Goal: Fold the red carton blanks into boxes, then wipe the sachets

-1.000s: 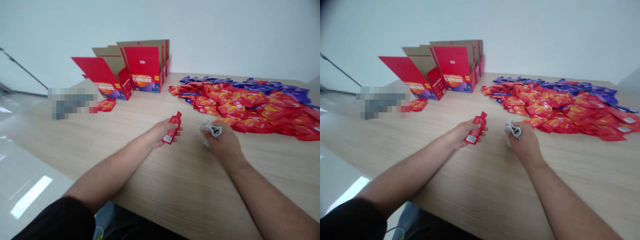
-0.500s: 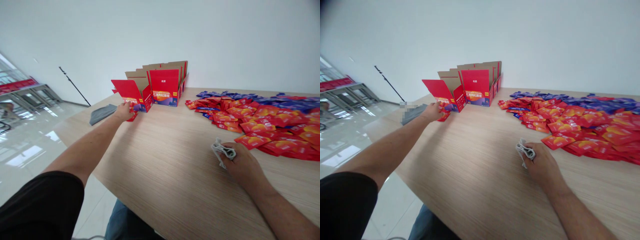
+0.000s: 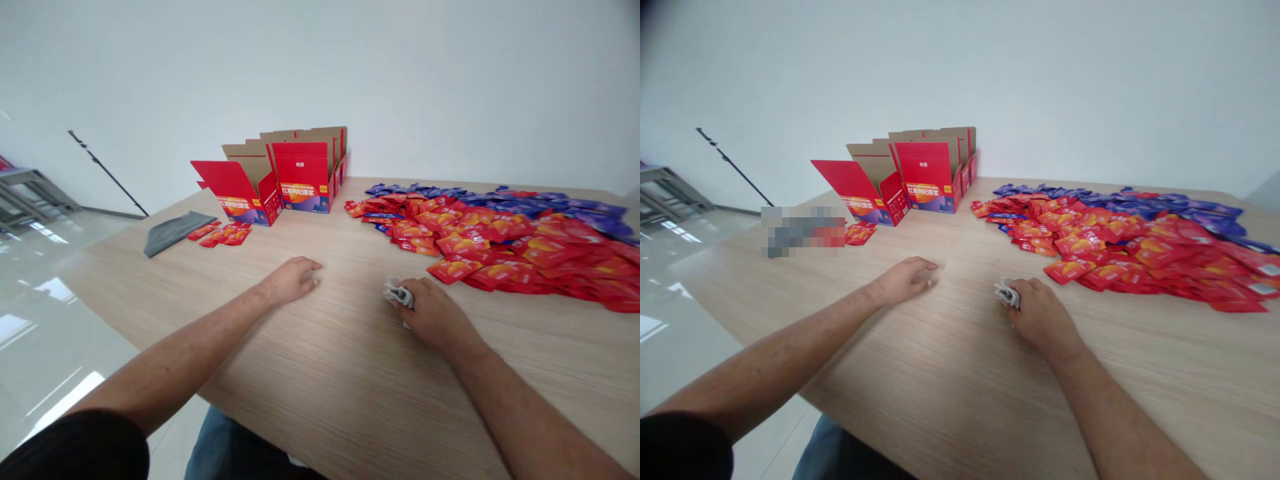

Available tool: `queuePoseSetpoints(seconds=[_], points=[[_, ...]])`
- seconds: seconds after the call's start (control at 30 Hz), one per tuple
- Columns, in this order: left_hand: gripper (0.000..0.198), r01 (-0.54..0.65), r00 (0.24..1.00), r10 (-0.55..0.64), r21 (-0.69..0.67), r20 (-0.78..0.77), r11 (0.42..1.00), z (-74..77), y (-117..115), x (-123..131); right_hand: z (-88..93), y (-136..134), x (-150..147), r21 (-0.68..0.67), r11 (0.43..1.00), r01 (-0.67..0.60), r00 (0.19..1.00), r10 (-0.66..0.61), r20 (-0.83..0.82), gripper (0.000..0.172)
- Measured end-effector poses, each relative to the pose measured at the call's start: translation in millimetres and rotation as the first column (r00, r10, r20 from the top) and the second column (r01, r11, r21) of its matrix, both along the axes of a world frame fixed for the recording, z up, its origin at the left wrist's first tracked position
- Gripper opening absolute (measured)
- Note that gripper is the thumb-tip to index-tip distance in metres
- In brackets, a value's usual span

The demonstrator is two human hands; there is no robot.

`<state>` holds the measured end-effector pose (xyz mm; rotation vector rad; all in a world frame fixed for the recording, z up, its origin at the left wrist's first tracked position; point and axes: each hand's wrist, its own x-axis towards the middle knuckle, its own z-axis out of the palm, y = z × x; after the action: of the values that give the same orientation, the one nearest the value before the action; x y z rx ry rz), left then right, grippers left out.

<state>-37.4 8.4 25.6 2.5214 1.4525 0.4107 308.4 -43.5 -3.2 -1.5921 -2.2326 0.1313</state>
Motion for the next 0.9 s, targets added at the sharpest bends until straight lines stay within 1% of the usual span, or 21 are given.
queuePoseSetpoints(seconds=[0.1,0.17,0.23,0.3,0.43,0.57,0.7,0.8,0.9], points=[[0.041,0.08,0.994,-0.078,-0.017,0.07,0.997,-1.9,7.1,30.3,9.1,-7.1,-3.6,-0.08,0.993,0.089,0.988,-0.077,0.137,0.038],[0.04,0.088,0.992,-0.084,-0.035,0.097,0.996,-4.2,15.3,49.6,14.8,-9.6,-6.7,-0.147,0.986,0.076,0.983,-0.049,0.179,0.039],[0.04,0.08,0.991,-0.072,-0.067,0.113,0.995,-7.0,24.2,70.4,19.1,-10.0,-9.7,-0.202,0.979,0.031,0.982,0.008,0.19,0.035],[0.039,0.075,0.991,-0.062,-0.101,0.122,0.992,-9.3,32.7,93.8,22.0,-9.5,-12.2,-0.232,0.973,0.018,0.981,0.027,0.19,0.031],[0.038,0.125,0.986,-0.106,-0.144,0.128,0.982,-9.5,48.9,148.5,24.4,-9.2,-15.0,-0.239,0.97,0.046,0.982,0.001,0.191,0.029],[0.043,0.185,0.98,-0.166,-0.192,0.11,0.964,-3.3,66.9,209.5,25.7,-9.6,-15.6,-0.246,0.968,0.043,0.985,0.001,0.175,0.034],[0.048,0.198,0.98,-0.192,-0.222,0.049,0.955,2.1,82.6,265.0,25.9,-9.6,-15.3,-0.236,0.971,0.037,0.988,0.0,0.153,0.035],[0.048,0.173,0.985,-0.174,-0.208,0.013,0.963,0.7,90.0,295.6,24.9,-9.2,-14.9,-0.232,0.972,0.041,0.99,-0.008,0.141,0.039],[0.055,0.14,0.99,-0.142,-0.189,0.006,0.972,-3.6,94.1,314.7,24.2,-8.5,-14.4,-0.233,0.972,0.033,0.992,-0.003,0.126,0.046]])
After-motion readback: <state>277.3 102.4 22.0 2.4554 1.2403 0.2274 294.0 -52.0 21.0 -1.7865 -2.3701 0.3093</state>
